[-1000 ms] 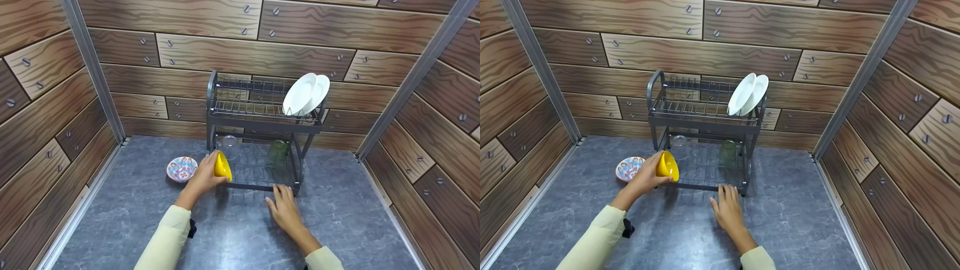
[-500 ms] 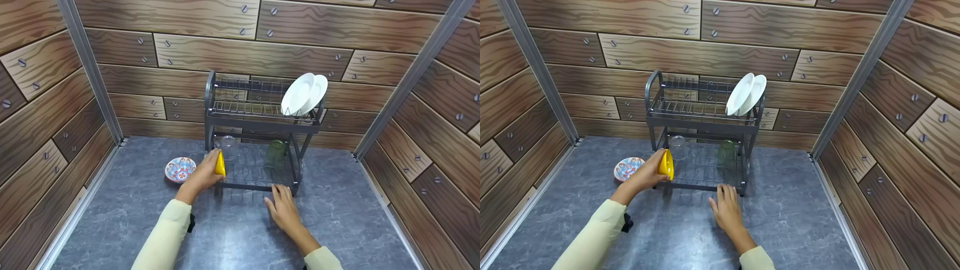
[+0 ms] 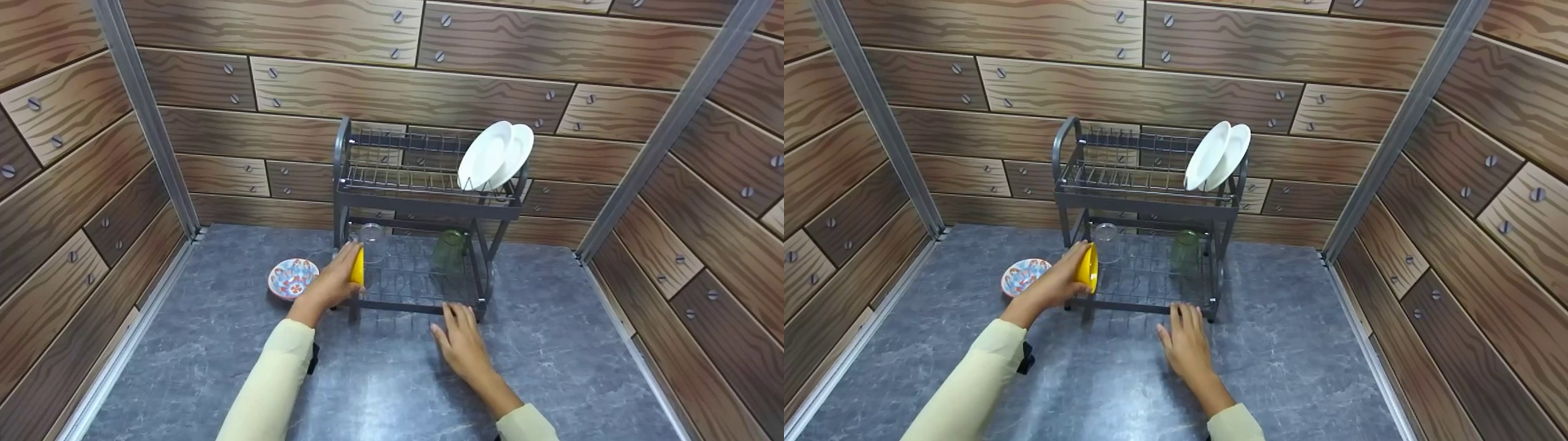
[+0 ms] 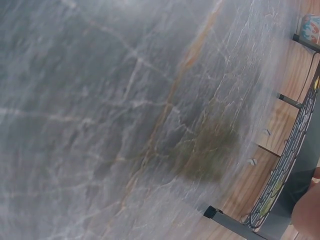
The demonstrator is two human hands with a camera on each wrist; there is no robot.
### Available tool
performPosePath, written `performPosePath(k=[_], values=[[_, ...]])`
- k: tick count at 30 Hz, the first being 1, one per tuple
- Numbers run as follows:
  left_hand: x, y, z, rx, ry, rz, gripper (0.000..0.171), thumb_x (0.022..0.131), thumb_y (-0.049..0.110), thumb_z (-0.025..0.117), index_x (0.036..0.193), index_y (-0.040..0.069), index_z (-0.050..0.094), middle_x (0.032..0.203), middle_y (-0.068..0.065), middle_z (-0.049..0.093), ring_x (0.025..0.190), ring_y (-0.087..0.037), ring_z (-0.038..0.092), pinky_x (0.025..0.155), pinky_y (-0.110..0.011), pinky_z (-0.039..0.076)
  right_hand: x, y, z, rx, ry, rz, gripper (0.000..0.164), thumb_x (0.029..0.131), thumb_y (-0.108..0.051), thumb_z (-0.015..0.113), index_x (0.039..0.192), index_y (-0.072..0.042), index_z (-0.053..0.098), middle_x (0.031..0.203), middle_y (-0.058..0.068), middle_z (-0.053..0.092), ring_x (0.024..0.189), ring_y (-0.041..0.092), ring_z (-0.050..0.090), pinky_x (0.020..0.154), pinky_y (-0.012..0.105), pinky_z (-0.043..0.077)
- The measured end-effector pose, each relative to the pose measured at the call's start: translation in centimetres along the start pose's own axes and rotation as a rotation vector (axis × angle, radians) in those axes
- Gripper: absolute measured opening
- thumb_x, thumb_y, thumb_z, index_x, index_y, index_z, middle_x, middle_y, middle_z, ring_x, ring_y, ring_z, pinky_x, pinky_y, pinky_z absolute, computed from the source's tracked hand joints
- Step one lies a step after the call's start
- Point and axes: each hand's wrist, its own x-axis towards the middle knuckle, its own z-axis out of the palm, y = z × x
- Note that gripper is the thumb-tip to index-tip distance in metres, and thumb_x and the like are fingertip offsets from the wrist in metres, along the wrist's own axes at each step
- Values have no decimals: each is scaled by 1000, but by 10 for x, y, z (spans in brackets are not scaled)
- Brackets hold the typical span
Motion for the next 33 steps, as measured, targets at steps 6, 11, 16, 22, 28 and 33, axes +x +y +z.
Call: performPosePath(k=[6,11,16,22,28,33], values=[[3,-5,0,83,5,38,92,81,17,76,153,13,19,159,-6,17,146,-19,14,117,-32,18,1,0,-1,-14,7,-12,56,96,-35,54,136,4,48,132,21,49,131,35,38,113,52,23],[4,-6,-1,147,29,78,93,79,24,78,152,10,21,158,-9,21,145,-21,19,116,-34,21,1,1,-1,-16,35,-38,55,95,-32,58,134,6,50,129,20,50,127,36,41,113,52,23],[5,-8,-2,145,37,79,93,79,22,78,152,10,22,157,-10,23,144,-21,23,115,-35,24,1,1,0,-24,19,-24,56,96,-34,55,136,4,49,131,19,49,129,35,39,112,51,23],[4,-10,-3,170,46,110,91,78,15,78,151,8,24,155,-14,27,143,-23,24,116,-34,21,1,0,0,-28,3,-11,56,97,-36,54,137,3,48,132,19,49,130,34,38,113,50,22],[3,-3,-4,189,41,120,91,79,16,78,151,7,24,155,-14,27,143,-26,24,116,-36,21,1,1,0,-19,12,1,55,96,-34,56,136,4,49,132,20,49,131,36,37,113,51,23],[1,1,0,221,57,155,89,78,15,78,151,7,26,155,-13,27,143,-28,25,115,-37,24,0,-1,-1,-11,-12,22,56,96,-35,55,137,2,48,134,20,48,132,36,36,114,51,23]])
